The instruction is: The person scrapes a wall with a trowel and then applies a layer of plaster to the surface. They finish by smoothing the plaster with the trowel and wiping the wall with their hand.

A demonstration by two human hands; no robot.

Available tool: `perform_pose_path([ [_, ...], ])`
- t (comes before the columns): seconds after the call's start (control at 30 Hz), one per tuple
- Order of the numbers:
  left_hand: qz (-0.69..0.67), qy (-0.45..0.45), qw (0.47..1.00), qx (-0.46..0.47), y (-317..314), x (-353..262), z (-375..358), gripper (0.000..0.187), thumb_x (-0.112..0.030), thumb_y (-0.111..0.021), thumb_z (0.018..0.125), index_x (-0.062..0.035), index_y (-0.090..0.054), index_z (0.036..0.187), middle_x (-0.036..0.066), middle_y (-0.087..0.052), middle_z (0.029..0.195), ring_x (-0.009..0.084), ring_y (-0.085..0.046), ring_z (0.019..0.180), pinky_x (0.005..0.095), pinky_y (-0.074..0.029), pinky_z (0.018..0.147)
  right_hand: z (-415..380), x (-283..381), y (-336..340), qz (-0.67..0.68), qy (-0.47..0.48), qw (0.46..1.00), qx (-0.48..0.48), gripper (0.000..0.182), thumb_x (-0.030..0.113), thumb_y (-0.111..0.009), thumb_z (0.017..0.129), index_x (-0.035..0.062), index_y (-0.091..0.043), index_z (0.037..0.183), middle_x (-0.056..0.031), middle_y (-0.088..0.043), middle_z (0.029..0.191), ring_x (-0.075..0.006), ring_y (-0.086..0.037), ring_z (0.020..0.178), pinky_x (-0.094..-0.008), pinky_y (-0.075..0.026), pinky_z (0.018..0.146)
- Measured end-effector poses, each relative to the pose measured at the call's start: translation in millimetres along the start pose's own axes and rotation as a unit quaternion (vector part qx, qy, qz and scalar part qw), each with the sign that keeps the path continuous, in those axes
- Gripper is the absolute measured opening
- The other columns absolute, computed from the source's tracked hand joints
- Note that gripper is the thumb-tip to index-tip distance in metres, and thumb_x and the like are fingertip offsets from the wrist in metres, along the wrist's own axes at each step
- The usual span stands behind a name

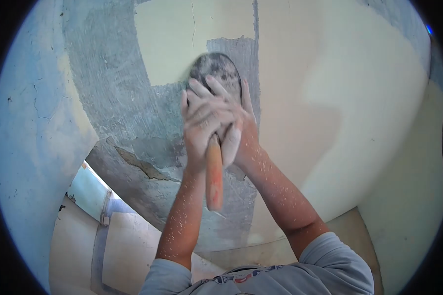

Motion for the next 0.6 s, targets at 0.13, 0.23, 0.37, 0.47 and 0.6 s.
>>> perform_pose_path([
  [0.13,0.019,0.041,0.998,0.033,0,-4,-49,0.016,-0.03,-0.074,0.087,-0.0158,-0.075,0.08,0.005,-0.076,0.096,0.0262,-0.07,0.112,0.0565,-0.021,0.129,-40,14,-12,0.005,-0.056,0.996,0.066,0.052,0.042,-0.056,0.097,0.0273,-0.064,0.146,0.0012,-0.053,0.163,-0.0262,-0.04,0.157,-0.0742,-0.011,0.126],
  [0.23,0.01,-0.013,1.0,0.019,5,-4,-27,0.012,-0.02,-0.07,0.09,-0.0099,-0.072,0.084,0.008,-0.078,0.1,0.0299,-0.07,0.107,0.0535,-0.032,0.123,-21,10,-5,-0.024,-0.019,0.999,0.036,0.054,0.043,-0.057,0.095,0.027,-0.066,0.146,0.0011,-0.052,0.164,-0.0249,-0.04,0.157,-0.072,-0.011,0.126],
  [0.37,-0.037,0.008,0.999,0.02,2,14,6,0.012,-0.025,-0.073,0.087,-0.0155,-0.074,0.081,0.006,-0.077,0.097,0.028,-0.069,0.11,0.0552,-0.023,0.127,8,-1,-6,-0.022,0.014,0.999,-0.046,0.052,0.042,-0.055,0.099,0.031,-0.058,0.151,0.004,-0.05,0.165,-0.0232,-0.039,0.157,-0.0773,-0.012,0.125],
  [0.47,0.019,-0.004,1.0,0.016,2,13,-7,0.013,-0.027,-0.074,0.087,-0.0154,-0.075,0.082,0.006,-0.077,0.097,0.0279,-0.069,0.111,0.0578,-0.023,0.127,-2,4,-8,-0.01,0.003,0.998,-0.062,0.05,0.04,-0.054,0.1,0.0311,-0.06,0.149,0.0042,-0.051,0.164,-0.0232,-0.04,0.157,-0.0771,-0.013,0.125],
  [0.6,0.021,0.011,0.999,0.033,3,6,-51,0.018,-0.031,-0.073,0.089,-0.0157,-0.073,0.079,0.005,-0.076,0.098,0.0264,-0.068,0.113,0.0604,-0.022,0.128,-30,16,-12,-0.013,-0.057,0.998,0.023,0.054,0.04,-0.055,0.097,0.0253,-0.064,0.148,0.0031,-0.055,0.161,-0.0249,-0.042,0.156,-0.0713,-0.013,0.127],
])
Point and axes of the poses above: each hand's wrist, its own z-axis towards the middle knuckle, its own y-axis out of the back of the hand, x = y × z, the point moved 4 cm from there along z, towards the middle knuckle
